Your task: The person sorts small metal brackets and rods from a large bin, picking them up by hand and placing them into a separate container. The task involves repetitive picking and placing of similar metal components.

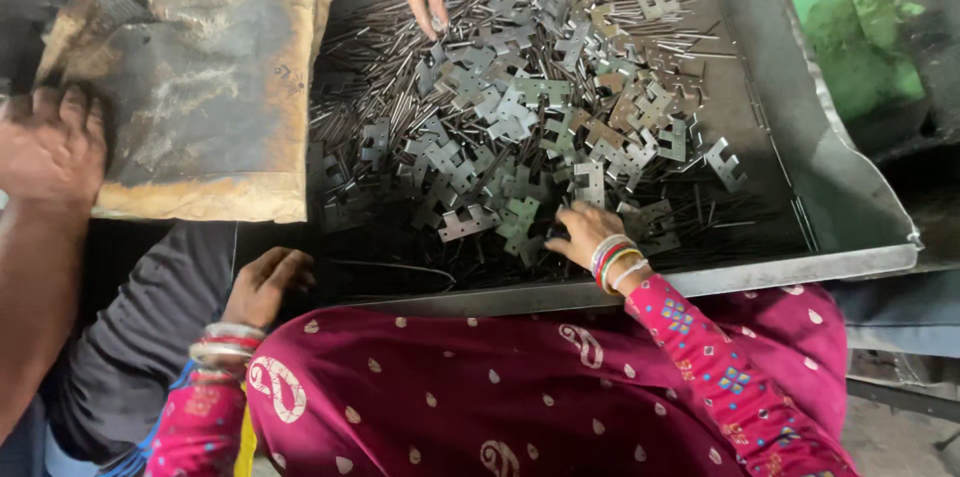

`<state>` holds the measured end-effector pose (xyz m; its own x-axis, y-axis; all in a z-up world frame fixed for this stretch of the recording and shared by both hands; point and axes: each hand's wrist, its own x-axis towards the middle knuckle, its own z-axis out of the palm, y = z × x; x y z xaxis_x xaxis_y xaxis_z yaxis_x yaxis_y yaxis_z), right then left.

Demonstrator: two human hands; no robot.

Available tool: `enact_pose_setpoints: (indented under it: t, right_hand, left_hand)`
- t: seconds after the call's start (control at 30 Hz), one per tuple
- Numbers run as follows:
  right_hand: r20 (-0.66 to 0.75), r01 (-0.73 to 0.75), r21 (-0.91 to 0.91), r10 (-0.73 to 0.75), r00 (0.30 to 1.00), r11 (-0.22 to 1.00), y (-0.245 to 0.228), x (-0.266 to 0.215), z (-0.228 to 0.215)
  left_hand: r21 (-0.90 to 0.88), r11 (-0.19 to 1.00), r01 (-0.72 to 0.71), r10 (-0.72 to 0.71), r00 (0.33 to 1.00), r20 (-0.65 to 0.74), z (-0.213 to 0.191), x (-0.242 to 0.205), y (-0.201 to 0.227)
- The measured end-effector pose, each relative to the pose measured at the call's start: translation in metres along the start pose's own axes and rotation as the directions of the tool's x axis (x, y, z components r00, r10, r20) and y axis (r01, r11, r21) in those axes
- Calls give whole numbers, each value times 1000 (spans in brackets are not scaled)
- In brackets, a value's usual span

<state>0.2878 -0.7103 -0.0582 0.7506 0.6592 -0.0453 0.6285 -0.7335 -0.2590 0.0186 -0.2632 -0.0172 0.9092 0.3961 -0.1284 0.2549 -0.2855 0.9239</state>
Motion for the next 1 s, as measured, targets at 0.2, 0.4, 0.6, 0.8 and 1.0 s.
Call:
enact_pose_setpoints:
  t: [0.2, 0.4, 0.6, 0.8, 1.0]
  right_hand:
    - [142, 24, 25, -28, 990, 999, 21, 5, 22]
    - [-318, 265, 593, -82, 945, 760, 18, -3, -33]
    - [-18, 242, 814, 394, 919, -528, 18, -24, -97]
    - [30, -41, 999, 405, 914, 18, 12, -10, -31]
    - [62, 50, -28, -48, 997, 998, 29, 33, 39]
  left_hand:
    - [436, 841, -320, 237, 942, 236, 54, 62, 85]
    - [772, 425, -473, 219, 881, 419, 219, 87, 122]
    - [718, -27, -695, 284, 684, 672, 300, 86, 73]
    - [660, -90, -746, 298, 612, 733, 307, 96, 53]
    - [689, -40, -723, 326, 643, 693, 302, 87, 66]
